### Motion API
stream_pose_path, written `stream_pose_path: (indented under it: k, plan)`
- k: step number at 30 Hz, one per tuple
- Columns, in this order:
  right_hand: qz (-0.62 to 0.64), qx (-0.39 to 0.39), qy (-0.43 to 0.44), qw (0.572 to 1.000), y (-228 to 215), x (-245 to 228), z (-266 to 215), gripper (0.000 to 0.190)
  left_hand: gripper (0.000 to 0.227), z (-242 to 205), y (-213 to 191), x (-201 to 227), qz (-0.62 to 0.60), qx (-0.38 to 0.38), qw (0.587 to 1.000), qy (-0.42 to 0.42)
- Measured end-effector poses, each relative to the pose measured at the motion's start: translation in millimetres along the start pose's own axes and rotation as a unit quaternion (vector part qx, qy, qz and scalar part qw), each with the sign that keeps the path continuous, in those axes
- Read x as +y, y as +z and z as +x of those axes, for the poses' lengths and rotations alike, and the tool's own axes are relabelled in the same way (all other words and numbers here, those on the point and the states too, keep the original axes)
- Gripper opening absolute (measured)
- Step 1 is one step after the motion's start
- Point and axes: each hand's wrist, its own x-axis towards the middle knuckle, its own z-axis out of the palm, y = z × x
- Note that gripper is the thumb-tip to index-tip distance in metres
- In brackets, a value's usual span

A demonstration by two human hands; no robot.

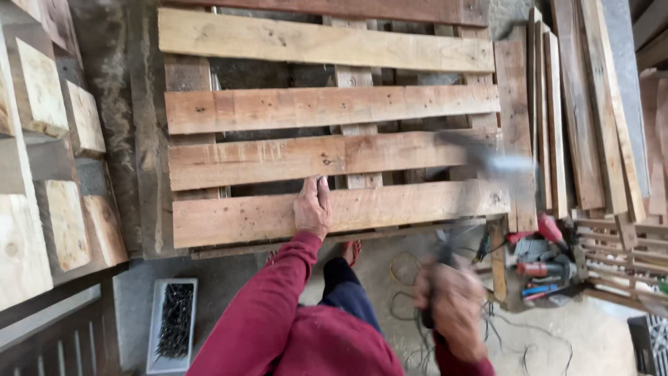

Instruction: The person hammers nails into wooden planks to assemble a wooden pallet. They repeatedly pick up nails from a container and drive them into the wood using a hammer.

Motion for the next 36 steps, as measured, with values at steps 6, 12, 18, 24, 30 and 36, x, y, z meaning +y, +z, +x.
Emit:
stream_pose_path:
  k: [6, 12, 18, 24, 30, 36]
  plan:
    - [-0.013, -0.062, -0.184, 0.981, 11, 14, 4, 0.034, 0.013, 1, 2, -3, -0.024, -0.002, 1.000, -0.004]
    - [-0.202, -0.046, 0.271, 0.940, 11, 100, 7, 0.032, 0.011, 12, 5, -6, -0.002, 0.038, 0.999, 0.014]
    - [-0.258, -0.101, 0.031, 0.960, -18, 58, 94, 0.031, 0.018, 11, 6, 3, -0.081, 0.061, 0.988, -0.113]
    - [-0.235, -0.166, 0.222, 0.932, -16, 82, 152, 0.038, 0.023, 0, 9, -1, -0.042, 0.107, 0.981, -0.158]
    - [-0.184, -0.240, 0.134, 0.944, 13, 56, 200, 0.042, 0.030, 20, 4, 3, -0.161, 0.162, 0.955, -0.187]
    - [-0.115, -0.307, -0.010, 0.945, 133, 13, 290, 0.038, 0.026, 113, -39, -3, -0.435, 0.256, 0.800, -0.325]
